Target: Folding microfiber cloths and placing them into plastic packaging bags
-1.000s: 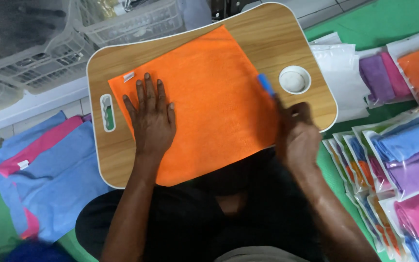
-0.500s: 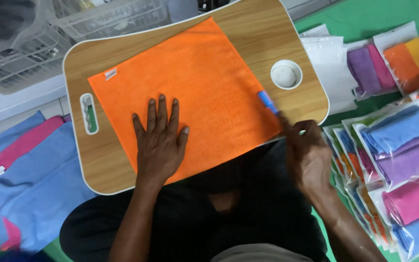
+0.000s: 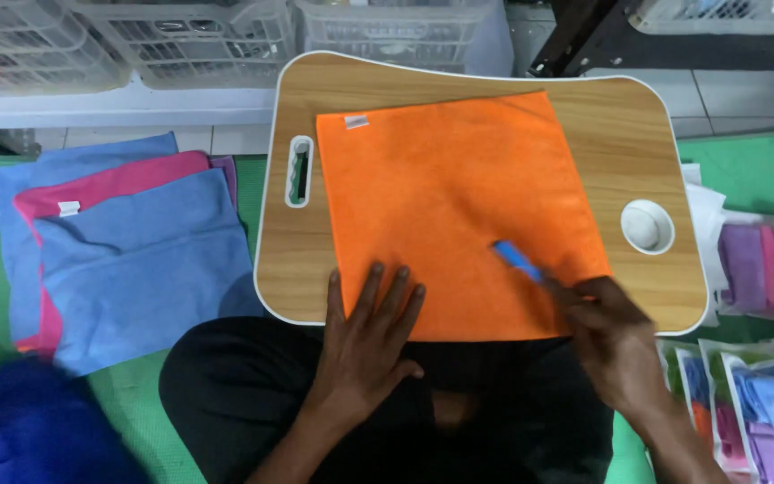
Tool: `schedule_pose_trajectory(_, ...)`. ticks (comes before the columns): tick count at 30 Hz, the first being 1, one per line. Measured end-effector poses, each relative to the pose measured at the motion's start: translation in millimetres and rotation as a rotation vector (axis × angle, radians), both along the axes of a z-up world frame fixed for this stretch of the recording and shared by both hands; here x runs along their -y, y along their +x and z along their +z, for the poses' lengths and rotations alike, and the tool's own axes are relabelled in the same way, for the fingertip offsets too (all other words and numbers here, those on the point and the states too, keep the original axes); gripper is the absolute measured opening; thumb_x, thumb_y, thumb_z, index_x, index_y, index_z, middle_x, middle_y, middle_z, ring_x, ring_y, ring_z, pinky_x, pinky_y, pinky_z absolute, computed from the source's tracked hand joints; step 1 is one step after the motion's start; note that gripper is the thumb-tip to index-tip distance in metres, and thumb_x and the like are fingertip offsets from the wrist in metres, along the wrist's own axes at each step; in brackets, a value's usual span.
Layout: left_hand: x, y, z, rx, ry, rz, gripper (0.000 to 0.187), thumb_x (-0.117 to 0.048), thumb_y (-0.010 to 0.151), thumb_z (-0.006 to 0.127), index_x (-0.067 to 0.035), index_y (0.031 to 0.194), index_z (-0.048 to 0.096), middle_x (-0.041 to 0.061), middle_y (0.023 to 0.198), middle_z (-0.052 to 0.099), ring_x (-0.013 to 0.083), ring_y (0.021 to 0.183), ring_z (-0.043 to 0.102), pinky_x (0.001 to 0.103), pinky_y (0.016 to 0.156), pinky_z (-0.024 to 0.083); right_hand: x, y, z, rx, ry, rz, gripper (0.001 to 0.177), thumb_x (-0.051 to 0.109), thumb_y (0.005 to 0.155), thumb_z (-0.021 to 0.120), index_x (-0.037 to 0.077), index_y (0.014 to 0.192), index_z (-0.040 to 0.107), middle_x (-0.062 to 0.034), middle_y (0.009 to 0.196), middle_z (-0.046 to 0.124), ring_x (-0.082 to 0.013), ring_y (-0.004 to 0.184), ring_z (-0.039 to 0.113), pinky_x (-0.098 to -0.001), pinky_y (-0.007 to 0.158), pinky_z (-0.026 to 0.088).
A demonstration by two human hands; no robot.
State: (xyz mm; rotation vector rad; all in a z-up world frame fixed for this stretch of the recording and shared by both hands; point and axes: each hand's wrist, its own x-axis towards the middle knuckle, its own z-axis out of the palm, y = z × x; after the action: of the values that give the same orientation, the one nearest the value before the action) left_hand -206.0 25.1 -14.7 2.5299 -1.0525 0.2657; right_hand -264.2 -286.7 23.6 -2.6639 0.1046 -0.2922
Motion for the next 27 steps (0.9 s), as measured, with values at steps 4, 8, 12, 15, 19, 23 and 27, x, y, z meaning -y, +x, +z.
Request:
schedule_pose_trajectory(4,-5.5,-11.2,-31.8,0.108,0.013,0.117,0.064,-0.019,0.091,0.058,-0.014,0.154,0.046,0.010,0.163,0.040,0.0310,0.152,0.035,0.060,0.117,0.031,-67.4,96.9,7.9,-0.103,0.054,0.650,0.064,-0.002,0.080,0.059,0.023,0.138,0.067,-0.0059,0.104,0.060,-0.0244,0.078,0.059,-0.0349,0.068,0.047)
schedule_pose_trajectory(8,-3.5,-11.4,-41.7,0.183,-0.033,0.200,0.059,-0.017,0.094,0.060,-0.015,0.152,0.050,0.007,0.161,0.043,0.0269,0.150,0.039,0.055,0.116,0.035,-86.4,191.0,-7.5,-0.001,-0.128,0.934,0.071,0.000,0.072,0.061,0.021,0.140,0.064,-0.0080,0.117,0.062,-0.0315,0.085,0.064,-0.0391,0.072,0.052)
schedule_pose_trajectory(12,-6.3,-13.8,-34.9,0.078,-0.046,0.132,0.068,-0.033,0.094,0.062,-0.013,0.156,0.044,0.011,0.165,0.037,0.0296,0.152,0.034,0.056,0.119,0.032,-96.8,277.0,-34.9,0.124,-0.291,0.699,0.068,-0.003,0.080,0.063,0.029,0.140,0.069,-0.0033,0.102,0.058,-0.0237,0.074,0.056,-0.0366,0.064,0.048)
schedule_pose_trajectory(15,-7.6,-6.6,-22.8,-0.002,-0.077,0.080,0.072,-0.036,0.089,0.062,-0.010,0.154,0.046,0.014,0.162,0.041,0.0335,0.148,0.038,0.057,0.117,0.029,-107.4,294.1,-20.9,0.310,-0.251,0.622,0.057,-0.008,0.084,0.061,0.018,0.133,0.072,-0.0076,0.103,0.057,-0.0262,0.079,0.055,-0.0376,0.067,0.047)
schedule_pose_trajectory(19,-23.5,11.2,13.8,-0.214,-0.242,-0.031,0.070,-0.050,0.088,0.066,-0.005,0.141,0.058,0.018,0.151,0.050,0.0366,0.137,0.043,0.055,0.111,0.028,-96.4,261.6,3.4,0.457,0.099,0.518,0.040,-0.012,0.100,0.062,-0.005,0.139,0.068,-0.0083,0.087,0.043,-0.0193,0.073,0.041,-0.0324,0.064,0.037)
schedule_pose_trajectory(23,-32.4,102.0,9.0,-0.009,-0.190,0.143,0.046,-0.021,0.097,0.059,-0.015,0.142,0.063,0.013,0.137,0.063,0.0398,0.121,0.061,0.056,0.098,0.046,-21.4,210.8,-6.8,0.363,-0.140,0.232,0.049,0.018,0.101,0.078,0.015,0.149,0.069,-0.0167,0.084,0.061,-0.0381,0.082,0.068,-0.0481,0.070,0.053)
schedule_pose_trajectory(27,-27.2,216.5,-22.9,0.226,-0.007,0.377,0.046,-0.016,0.092,0.066,-0.002,0.136,0.063,0.014,0.129,0.058,0.0332,0.109,0.054,0.043,0.087,0.047,19.6,178.3,-20.0,0.216,-0.186,0.055,0.031,0.014,0.097,0.081,0.000,0.125,0.080,-0.0172,0.082,0.065,-0.0284,0.062,0.057,-0.0396,0.060,0.046)
